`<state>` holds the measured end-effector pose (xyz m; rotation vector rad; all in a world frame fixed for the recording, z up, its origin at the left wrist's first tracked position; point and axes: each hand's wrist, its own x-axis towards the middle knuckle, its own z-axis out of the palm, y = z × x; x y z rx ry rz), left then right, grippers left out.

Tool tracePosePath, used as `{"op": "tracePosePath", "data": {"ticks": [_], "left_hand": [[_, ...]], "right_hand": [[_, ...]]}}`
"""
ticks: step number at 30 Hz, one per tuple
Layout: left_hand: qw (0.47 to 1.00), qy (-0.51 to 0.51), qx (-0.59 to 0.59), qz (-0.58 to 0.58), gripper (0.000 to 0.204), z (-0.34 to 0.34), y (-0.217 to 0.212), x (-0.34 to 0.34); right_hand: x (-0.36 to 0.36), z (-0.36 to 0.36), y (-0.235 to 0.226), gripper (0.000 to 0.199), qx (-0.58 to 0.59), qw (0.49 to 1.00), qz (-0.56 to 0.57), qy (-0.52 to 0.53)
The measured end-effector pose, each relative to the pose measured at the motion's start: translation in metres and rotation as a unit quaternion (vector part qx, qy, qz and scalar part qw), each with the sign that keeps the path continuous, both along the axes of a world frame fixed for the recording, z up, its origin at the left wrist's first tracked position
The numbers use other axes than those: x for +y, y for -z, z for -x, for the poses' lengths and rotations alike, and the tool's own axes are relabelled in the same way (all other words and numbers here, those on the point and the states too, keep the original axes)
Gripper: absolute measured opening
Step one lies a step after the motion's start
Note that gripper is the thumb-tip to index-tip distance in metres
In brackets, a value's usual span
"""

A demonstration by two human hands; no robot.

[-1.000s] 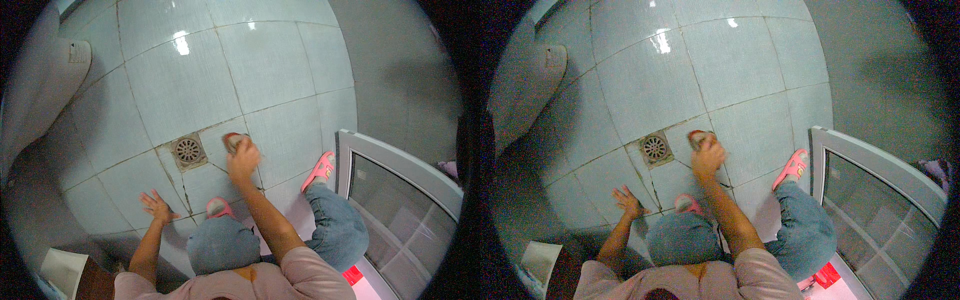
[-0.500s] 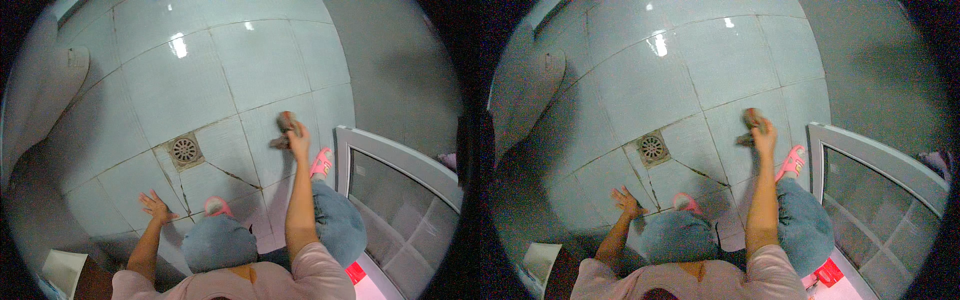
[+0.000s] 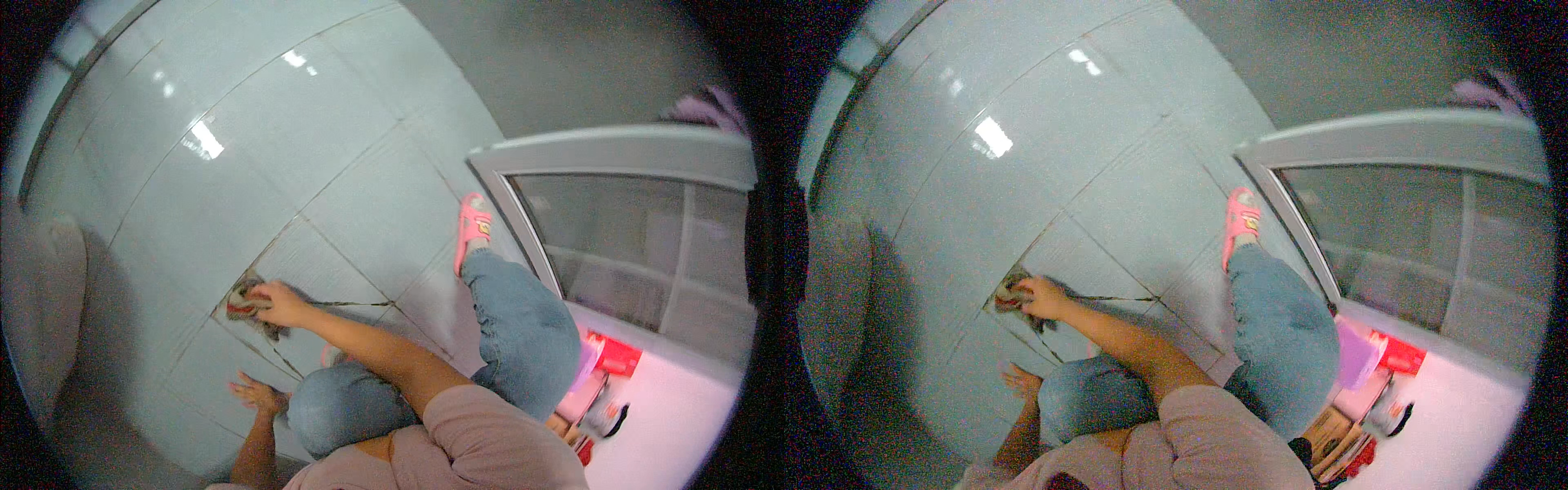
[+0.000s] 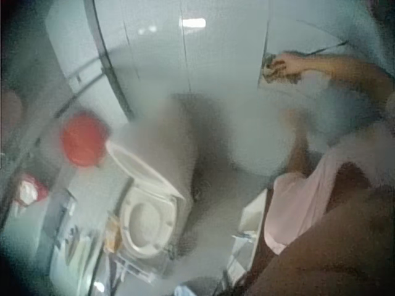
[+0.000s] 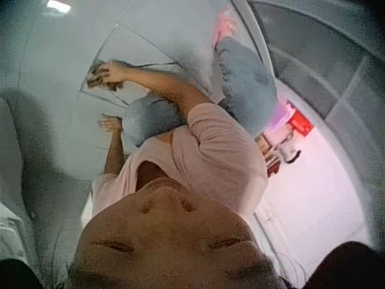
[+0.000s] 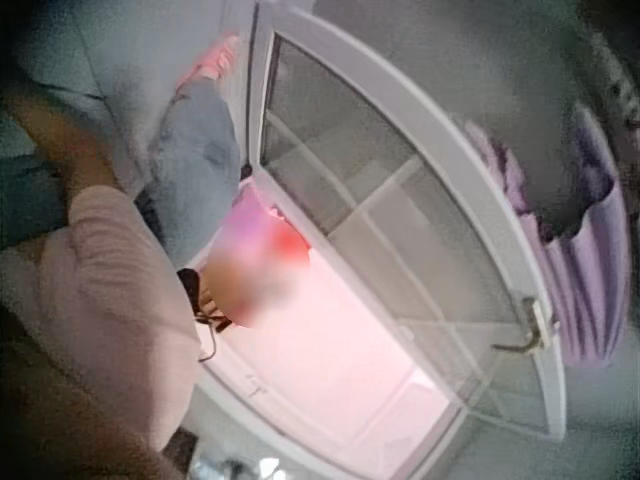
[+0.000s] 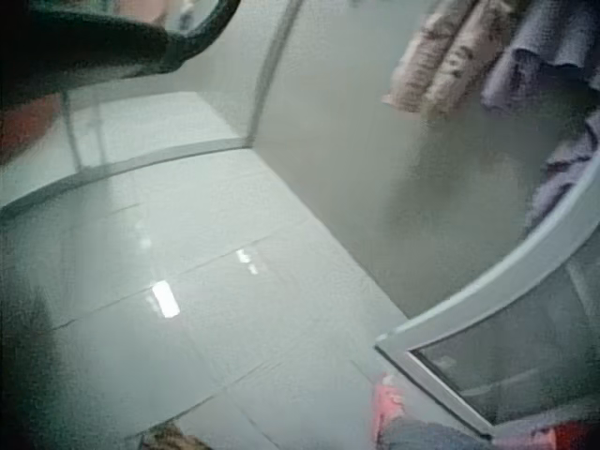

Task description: The person squats on the bathroom floor and scrubs the tiled surface with a cloth, focusing on the grout lines and the area around the drain. They then stand, rinse the cloth under the sink faucet, and wring it out.

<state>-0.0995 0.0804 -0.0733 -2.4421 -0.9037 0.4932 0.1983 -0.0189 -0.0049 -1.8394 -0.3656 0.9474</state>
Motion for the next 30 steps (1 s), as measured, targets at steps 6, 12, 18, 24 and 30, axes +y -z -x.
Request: {"op": "tracePosePath", "data": {"ticks": [6, 12, 18, 24, 30], "left_hand": [[0.975, -0.174, 0.053, 0.128, 0.139, 0.002, 0.024, 0.016], [0.907, -0.259, 0.159, 0.293, 0.133, -0.042, -0.038, 0.014], [0.981, -0.129, 0.12, 0.085, 0.09, 0.011, 0.022, 0.05], [0.953, -0.043, 0.296, 0.052, 0.059, -0.021, 0.035, 0.077], [0.707, 0.288, 0.572, 0.299, 0.038, -0.173, -0.011, 0.086]], "right_hand": [[-0.024, -0.071, -0.047, 0.053, 0.131, 0.985, -0.022, -0.108], [-0.099, -0.074, -0.069, 0.05, 0.246, 0.968, -0.022, 0.031], [-0.206, -0.042, -0.073, 0.049, 0.34, 0.927, -0.009, 0.155], [-0.411, -0.005, -0.097, 0.062, 0.296, 0.918, 0.017, 0.263], [-0.559, 0.15, -0.075, 0.045, 0.222, 0.737, -0.084, 0.632]]}}
